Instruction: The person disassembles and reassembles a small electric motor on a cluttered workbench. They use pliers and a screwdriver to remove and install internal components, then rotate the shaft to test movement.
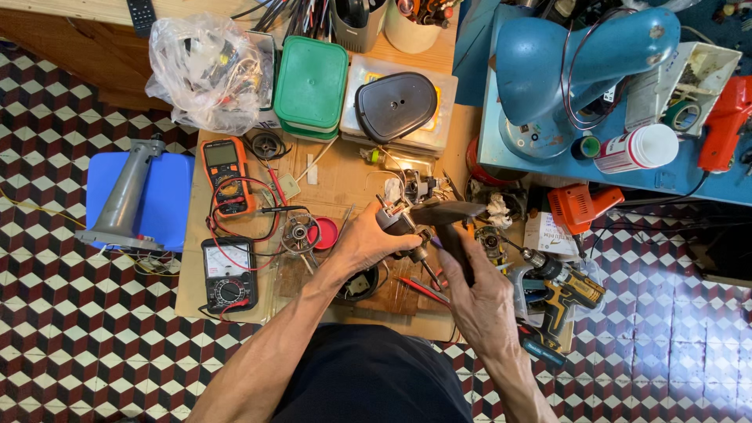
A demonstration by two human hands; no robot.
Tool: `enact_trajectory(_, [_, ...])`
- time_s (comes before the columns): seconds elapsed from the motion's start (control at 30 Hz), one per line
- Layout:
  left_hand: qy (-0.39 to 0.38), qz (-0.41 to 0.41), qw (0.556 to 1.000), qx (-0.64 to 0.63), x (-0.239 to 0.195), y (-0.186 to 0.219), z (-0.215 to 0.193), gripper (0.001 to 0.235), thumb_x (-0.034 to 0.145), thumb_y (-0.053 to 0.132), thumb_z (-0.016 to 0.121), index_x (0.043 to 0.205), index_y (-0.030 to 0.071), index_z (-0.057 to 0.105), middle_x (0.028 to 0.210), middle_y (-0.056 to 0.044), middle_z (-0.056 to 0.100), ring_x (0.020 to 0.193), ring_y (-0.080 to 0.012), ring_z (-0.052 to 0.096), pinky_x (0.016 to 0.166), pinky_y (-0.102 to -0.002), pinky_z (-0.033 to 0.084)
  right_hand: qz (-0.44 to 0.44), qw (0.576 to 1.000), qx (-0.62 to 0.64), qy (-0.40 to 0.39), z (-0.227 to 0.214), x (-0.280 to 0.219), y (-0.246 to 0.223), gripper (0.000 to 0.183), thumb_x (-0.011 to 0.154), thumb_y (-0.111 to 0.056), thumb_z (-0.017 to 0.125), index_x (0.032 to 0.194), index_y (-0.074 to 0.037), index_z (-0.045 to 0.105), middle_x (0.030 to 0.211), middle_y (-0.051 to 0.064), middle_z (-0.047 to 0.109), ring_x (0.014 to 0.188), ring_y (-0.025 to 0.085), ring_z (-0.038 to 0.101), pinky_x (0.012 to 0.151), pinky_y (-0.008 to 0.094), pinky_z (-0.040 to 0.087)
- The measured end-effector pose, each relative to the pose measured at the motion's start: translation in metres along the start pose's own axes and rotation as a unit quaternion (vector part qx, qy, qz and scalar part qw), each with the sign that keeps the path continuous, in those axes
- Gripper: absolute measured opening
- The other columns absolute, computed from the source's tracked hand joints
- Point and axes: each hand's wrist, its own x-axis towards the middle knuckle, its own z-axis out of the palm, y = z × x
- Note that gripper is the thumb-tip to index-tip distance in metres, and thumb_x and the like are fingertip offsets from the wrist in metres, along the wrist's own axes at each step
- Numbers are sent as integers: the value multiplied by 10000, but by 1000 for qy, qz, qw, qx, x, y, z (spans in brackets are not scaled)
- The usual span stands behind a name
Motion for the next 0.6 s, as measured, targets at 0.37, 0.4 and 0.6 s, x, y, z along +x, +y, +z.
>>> enact_trajectory(0.37, [26,24,998,46,-4,1,4,835,576,442,881,1245,36,588,1067,-98,743,970,-201,723,869,-342,572,-55,998,-37,16,18,-8,-2,421,977,-226,599,1385,-124,611,1008,135,771,773,230,776,650,382,610])
enact_trajectory(0.4, [29,26,998,55,-4,0,6,835,577,441,875,1252,43,589,1075,-93,745,973,-198,725,872,-340,570,-89,994,-26,49,18,-7,0,410,994,-219,600,1386,-103,604,1055,143,764,817,233,776,675,373,620])
enact_trajectory(0.6, [40,45,997,52,-7,2,4,854,585,458,891,1267,53,575,1107,-84,722,1016,-200,705,900,-340,550,-69,996,-15,62,23,-6,-1,414,976,-218,611,1369,-91,601,1038,135,763,792,232,772,635,367,619])
